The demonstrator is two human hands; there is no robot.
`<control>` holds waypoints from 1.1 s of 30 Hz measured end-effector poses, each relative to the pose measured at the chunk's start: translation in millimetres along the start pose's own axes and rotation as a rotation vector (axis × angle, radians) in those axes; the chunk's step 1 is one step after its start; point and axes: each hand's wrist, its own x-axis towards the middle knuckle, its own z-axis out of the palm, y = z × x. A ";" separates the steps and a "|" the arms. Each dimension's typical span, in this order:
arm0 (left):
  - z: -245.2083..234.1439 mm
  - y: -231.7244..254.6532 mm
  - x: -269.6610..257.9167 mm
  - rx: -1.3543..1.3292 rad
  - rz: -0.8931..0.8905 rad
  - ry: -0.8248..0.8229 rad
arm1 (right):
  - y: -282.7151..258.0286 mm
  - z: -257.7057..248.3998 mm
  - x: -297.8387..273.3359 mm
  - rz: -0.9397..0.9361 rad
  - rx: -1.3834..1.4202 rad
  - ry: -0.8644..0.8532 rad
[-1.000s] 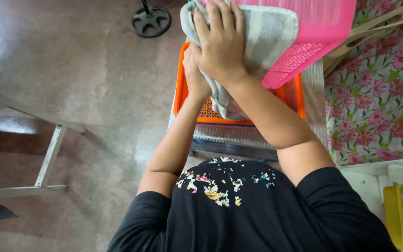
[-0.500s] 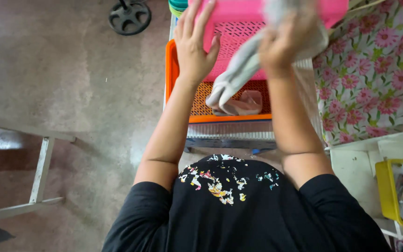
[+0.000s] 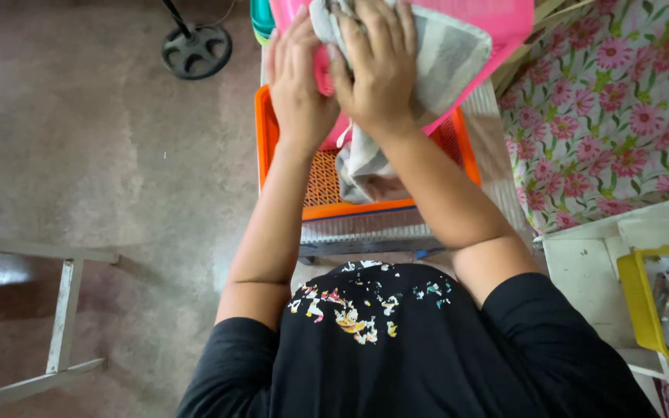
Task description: Wipe plastic baskets with a cloth and organize them into crates and shelves
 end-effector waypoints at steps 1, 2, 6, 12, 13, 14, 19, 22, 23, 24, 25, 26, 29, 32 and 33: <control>-2.0 0.3 2.6 0.124 0.039 -0.022 | 15.2 -0.6 -5.0 -0.026 -0.055 -0.035; -3.9 -0.4 6.3 0.251 0.078 -0.041 | 31.2 0.3 -9.1 -0.054 -0.105 -0.068; -7.5 3.3 9.6 0.405 0.103 -0.104 | 134.6 -12.0 -57.4 0.266 -0.164 0.139; 1.8 49.1 16.5 0.556 0.093 -0.145 | 100.7 -60.6 -16.9 0.443 -0.156 0.200; 11.8 51.9 17.1 0.557 0.065 -0.263 | 83.4 -61.5 -3.3 0.257 -0.156 0.145; 21.8 55.3 16.5 0.558 0.034 -0.381 | 65.8 -62.8 9.3 0.071 -0.154 0.086; 41.2 41.0 3.5 0.730 0.166 -0.199 | 38.1 -50.8 14.5 -0.006 -0.016 -0.025; 38.8 46.2 4.1 0.795 0.144 -0.317 | 80.8 -62.4 0.3 0.055 -0.109 0.011; 36.7 47.7 6.5 0.818 0.113 -0.363 | 97.3 -64.6 -4.0 0.131 -0.157 0.051; 37.7 48.7 5.0 0.817 0.112 -0.361 | 100.6 -69.2 -5.8 0.128 -0.159 0.051; 39.1 50.0 3.5 0.847 0.134 -0.372 | 104.2 -74.1 -7.7 0.201 -0.225 0.133; 38.8 50.5 2.2 0.878 0.158 -0.383 | 106.1 -78.3 -9.2 0.274 -0.291 0.218; 38.5 51.0 -1.2 0.885 0.126 -0.365 | 77.8 -65.7 -16.8 0.380 -0.580 0.163; 52.1 34.4 -12.0 0.716 0.204 -0.052 | 56.6 -23.3 -38.9 0.090 -0.061 0.107; 50.3 33.7 -13.0 0.711 0.208 -0.055 | 58.7 -23.5 -44.1 0.094 -0.066 0.109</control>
